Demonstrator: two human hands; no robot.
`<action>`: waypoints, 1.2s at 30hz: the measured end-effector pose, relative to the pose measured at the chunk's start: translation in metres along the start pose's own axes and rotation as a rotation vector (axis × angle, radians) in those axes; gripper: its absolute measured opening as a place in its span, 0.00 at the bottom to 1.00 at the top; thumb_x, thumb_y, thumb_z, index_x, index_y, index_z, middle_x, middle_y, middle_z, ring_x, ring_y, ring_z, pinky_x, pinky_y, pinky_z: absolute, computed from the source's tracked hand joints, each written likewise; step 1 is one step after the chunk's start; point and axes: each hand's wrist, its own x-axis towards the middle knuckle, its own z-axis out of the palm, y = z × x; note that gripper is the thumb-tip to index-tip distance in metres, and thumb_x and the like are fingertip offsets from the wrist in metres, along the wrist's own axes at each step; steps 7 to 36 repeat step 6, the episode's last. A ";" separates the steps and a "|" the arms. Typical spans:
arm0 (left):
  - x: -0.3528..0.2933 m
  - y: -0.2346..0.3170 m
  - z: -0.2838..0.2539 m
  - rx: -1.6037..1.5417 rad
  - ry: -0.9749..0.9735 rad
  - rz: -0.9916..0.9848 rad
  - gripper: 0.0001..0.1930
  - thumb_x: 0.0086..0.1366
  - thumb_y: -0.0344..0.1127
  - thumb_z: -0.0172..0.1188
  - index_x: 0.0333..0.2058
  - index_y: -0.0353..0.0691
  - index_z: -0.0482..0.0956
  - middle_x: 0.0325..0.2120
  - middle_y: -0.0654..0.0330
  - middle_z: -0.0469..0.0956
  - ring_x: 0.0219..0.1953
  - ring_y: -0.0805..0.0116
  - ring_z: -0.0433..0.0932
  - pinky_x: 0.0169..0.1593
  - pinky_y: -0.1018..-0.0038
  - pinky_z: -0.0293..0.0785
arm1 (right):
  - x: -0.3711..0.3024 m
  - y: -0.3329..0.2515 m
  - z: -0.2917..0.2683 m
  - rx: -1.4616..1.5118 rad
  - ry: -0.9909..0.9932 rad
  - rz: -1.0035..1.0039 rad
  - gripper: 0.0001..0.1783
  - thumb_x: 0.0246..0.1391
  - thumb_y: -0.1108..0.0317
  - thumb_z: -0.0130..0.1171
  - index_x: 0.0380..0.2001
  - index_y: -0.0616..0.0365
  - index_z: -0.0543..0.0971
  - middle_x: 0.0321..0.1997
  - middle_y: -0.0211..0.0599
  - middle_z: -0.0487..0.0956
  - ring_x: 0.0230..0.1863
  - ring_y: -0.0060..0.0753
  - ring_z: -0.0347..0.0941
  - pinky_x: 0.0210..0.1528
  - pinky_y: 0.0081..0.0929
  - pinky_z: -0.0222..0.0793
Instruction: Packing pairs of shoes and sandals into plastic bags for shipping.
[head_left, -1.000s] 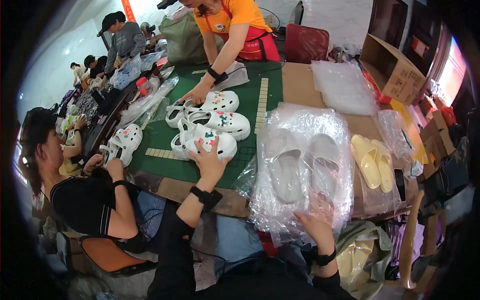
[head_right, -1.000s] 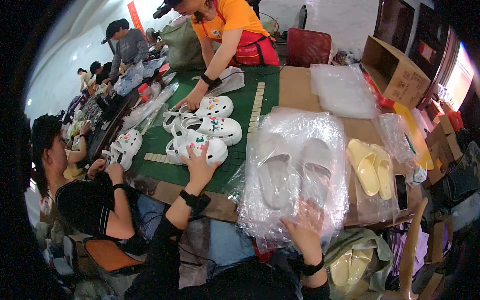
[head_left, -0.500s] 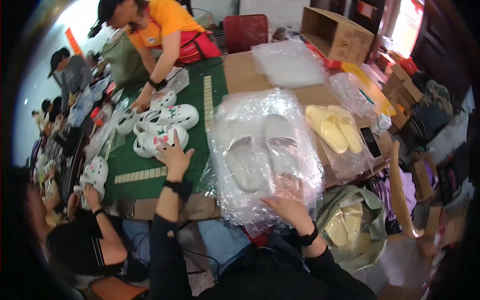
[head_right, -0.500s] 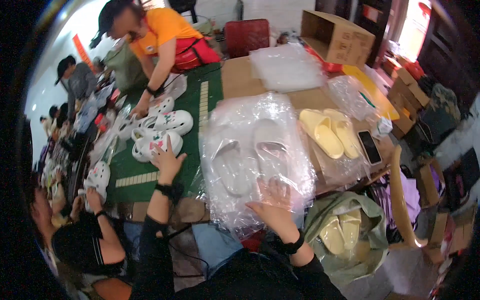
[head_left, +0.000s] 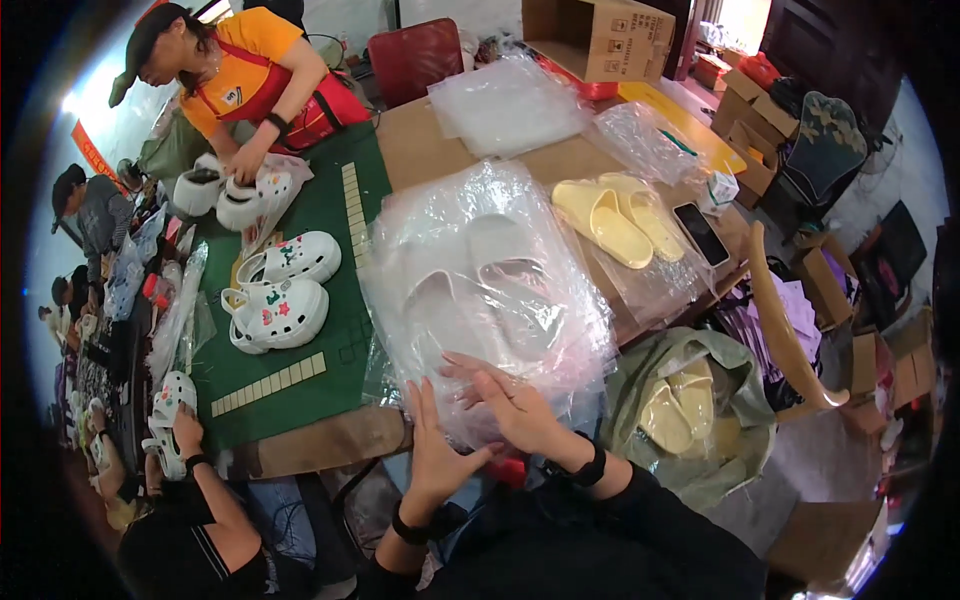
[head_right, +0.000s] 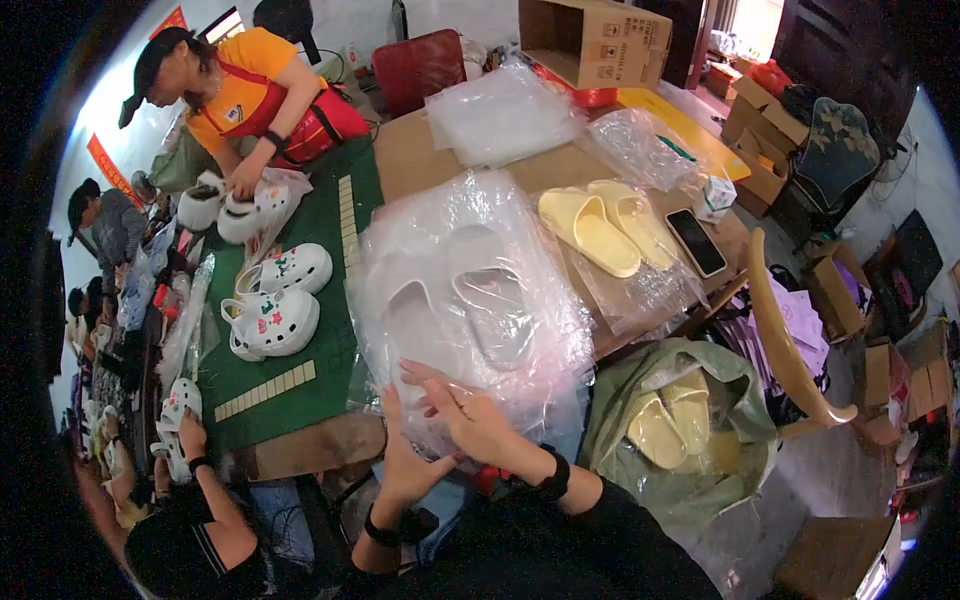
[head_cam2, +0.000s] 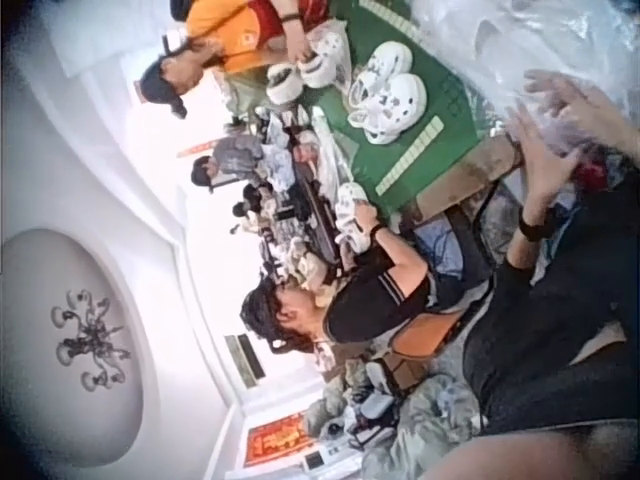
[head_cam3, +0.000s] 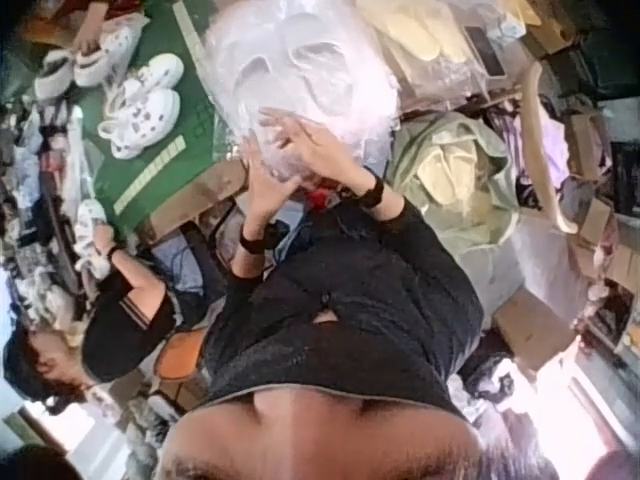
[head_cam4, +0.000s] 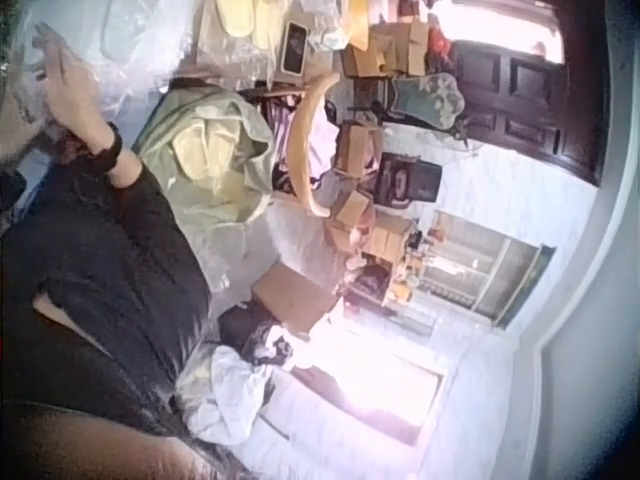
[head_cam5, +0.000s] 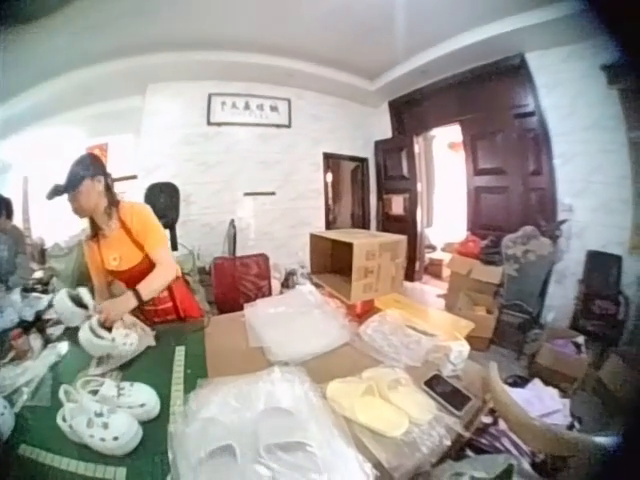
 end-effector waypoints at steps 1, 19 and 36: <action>-0.002 0.002 0.006 -0.119 -0.006 0.020 0.60 0.43 0.35 0.73 0.65 0.35 0.35 0.63 0.35 0.43 0.64 0.43 0.51 0.63 0.61 0.53 | -0.002 0.009 0.003 -0.020 -0.050 -0.029 0.24 0.66 0.56 0.36 0.61 0.52 0.64 0.55 0.34 0.73 0.51 0.31 0.69 0.55 0.27 0.62; 0.012 -0.047 0.018 -0.676 0.103 -0.115 0.52 0.51 0.19 0.61 0.66 0.44 0.33 0.59 0.51 0.55 0.55 0.60 0.63 0.56 0.69 0.65 | -0.017 0.002 0.005 -0.216 -0.254 -0.040 0.26 0.66 0.54 0.37 0.64 0.46 0.57 0.60 0.39 0.68 0.59 0.31 0.64 0.60 0.26 0.56; 0.012 -0.047 0.018 -0.676 0.103 -0.115 0.52 0.51 0.19 0.61 0.66 0.44 0.33 0.59 0.51 0.55 0.55 0.60 0.63 0.56 0.69 0.65 | -0.017 0.002 0.005 -0.216 -0.254 -0.040 0.26 0.66 0.54 0.37 0.64 0.46 0.57 0.60 0.39 0.68 0.59 0.31 0.64 0.60 0.26 0.56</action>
